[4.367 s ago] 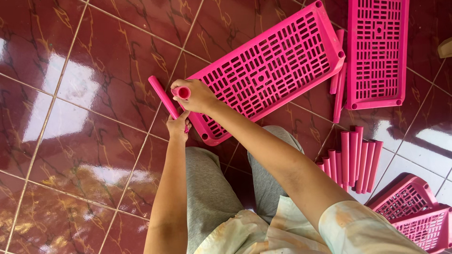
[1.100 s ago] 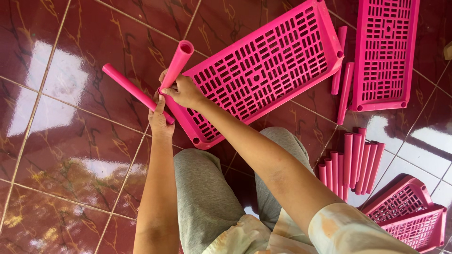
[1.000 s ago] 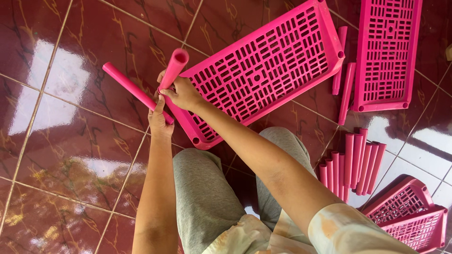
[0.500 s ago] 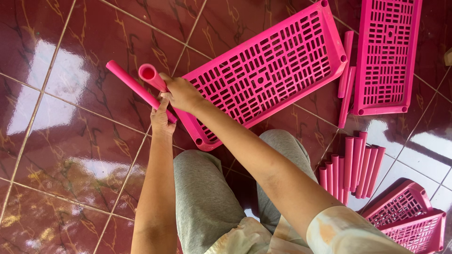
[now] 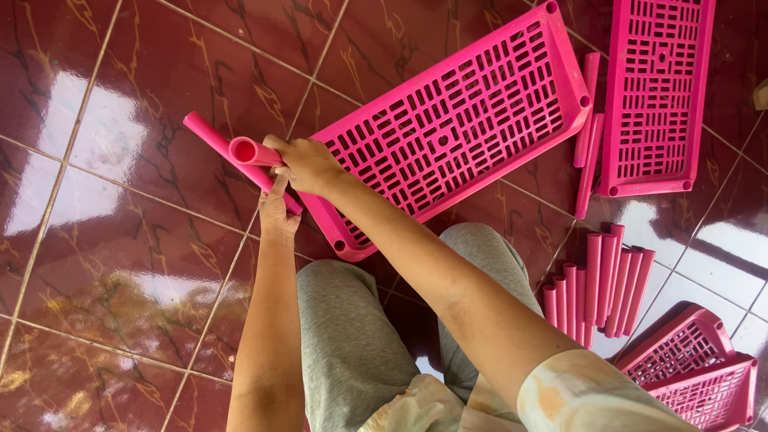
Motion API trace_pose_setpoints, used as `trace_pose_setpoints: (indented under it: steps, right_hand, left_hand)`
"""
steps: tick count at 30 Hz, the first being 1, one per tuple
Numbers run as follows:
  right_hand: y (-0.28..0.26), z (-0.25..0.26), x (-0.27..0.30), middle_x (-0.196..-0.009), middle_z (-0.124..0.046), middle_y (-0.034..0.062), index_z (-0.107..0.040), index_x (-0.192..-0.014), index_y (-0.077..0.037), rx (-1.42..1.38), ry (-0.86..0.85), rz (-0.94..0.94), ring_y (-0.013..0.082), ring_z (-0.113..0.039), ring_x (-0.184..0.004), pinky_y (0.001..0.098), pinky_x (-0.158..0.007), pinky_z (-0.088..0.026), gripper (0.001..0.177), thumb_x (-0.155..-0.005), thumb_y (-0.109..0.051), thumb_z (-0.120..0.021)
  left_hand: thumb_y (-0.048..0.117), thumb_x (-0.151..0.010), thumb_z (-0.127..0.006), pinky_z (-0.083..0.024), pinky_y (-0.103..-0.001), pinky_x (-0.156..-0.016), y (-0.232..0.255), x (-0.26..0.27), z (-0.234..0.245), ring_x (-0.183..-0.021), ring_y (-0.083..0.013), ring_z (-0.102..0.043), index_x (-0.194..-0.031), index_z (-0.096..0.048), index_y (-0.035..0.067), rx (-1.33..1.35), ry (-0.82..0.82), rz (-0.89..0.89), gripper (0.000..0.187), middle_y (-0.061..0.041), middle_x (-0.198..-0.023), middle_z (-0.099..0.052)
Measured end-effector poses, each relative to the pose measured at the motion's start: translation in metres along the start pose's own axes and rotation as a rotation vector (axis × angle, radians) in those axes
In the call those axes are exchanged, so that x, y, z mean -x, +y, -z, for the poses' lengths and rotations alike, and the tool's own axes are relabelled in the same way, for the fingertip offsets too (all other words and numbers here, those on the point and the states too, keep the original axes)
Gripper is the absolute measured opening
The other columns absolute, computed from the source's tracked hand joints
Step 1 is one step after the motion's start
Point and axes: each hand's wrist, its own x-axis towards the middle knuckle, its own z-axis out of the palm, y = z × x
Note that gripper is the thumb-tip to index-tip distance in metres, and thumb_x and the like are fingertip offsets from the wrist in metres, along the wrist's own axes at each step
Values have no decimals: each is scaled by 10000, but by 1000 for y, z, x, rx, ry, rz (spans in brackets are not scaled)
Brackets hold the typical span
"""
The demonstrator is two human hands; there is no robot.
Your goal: The person assembles a pink plastic shelving unit by inserting cylindrical legs into corner holes of rectangular trays and stacking additional trays on top. The person handles multiple trays and legs, aligning and securing them by hand.
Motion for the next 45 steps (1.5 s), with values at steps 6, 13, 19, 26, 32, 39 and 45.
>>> trace_pose_setpoints:
  steps: [6, 13, 19, 26, 32, 39, 45]
  right_hand:
    - [-17, -32, 17, -763, -734, 58, -513, -1101, -163, 82, 288, -104, 273, -747, -682, 416, -570, -582, 295, -879, -147, -707]
    - [14, -1, -1, -715, -723, 85, -498, -1153, -145, -24, -11, 98, 340, -726, -683, 472, -582, -551, 322, -907, -178, -702]
    - [5, -4, 1, -737, -726, 84, -507, -1128, -157, -1, 46, 35, 330, -730, -692, 466, -577, -558, 293, -909, -188, -699]
    - [-8, -39, 25, -756, -715, 57, -510, -1100, -157, -23, 329, -76, 283, -736, -693, 418, -566, -570, 284, -898, -165, -709]
    - [-9, -26, 27, -750, -713, 38, -528, -1108, -172, -66, 351, -31, 284, -731, -687, 418, -566, -564, 252, -929, -200, -702]
    - [-6, -16, 24, -1015, -738, 45, -576, -1129, -199, 61, 194, -153, 247, -743, -946, 418, -718, -580, 324, -894, -303, -772]
    - [-13, -5, 65, -1401, -552, 172, -400, -1515, -65, -61, 465, -43, 331, -626, -1183, 416, -920, -560, 936, -779, -377, -887]
  left_hand:
    - [133, -867, -843, -602, -370, -854, -11, -13, 9, -1003, -188, -706, -1154, -710, 138, 132, -95, -54, 316, -21, -1078, -737]
    - [136, -839, -850, -616, -391, -875, -7, -7, 5, -1036, -183, -709, -1163, -688, 152, 61, -127, -57, 363, 0, -1102, -729]
    - [139, -853, -849, -601, -390, -901, -7, -9, 5, -1055, -193, -697, -1155, -675, 141, 58, -115, -70, 348, -9, -1104, -720]
    - [140, -884, -819, -616, -341, -812, -19, -20, 22, -948, -166, -723, -1150, -680, 109, 34, -79, -106, 302, -20, -1046, -732]
    - [129, -920, -825, -571, -299, -732, -18, -18, 24, -907, -136, -693, -1129, -686, 94, -57, -95, -166, 254, -14, -1018, -720]
    - [137, -941, -757, -570, -245, -680, -4, 26, -5, -842, -101, -708, -1152, -712, 78, -193, 29, -282, 223, -20, -1005, -738]
    - [238, -1015, -687, -392, -228, -453, -1, 94, 1, -596, -57, -528, -1167, -680, 75, -393, 139, -412, 223, 25, -783, -614]
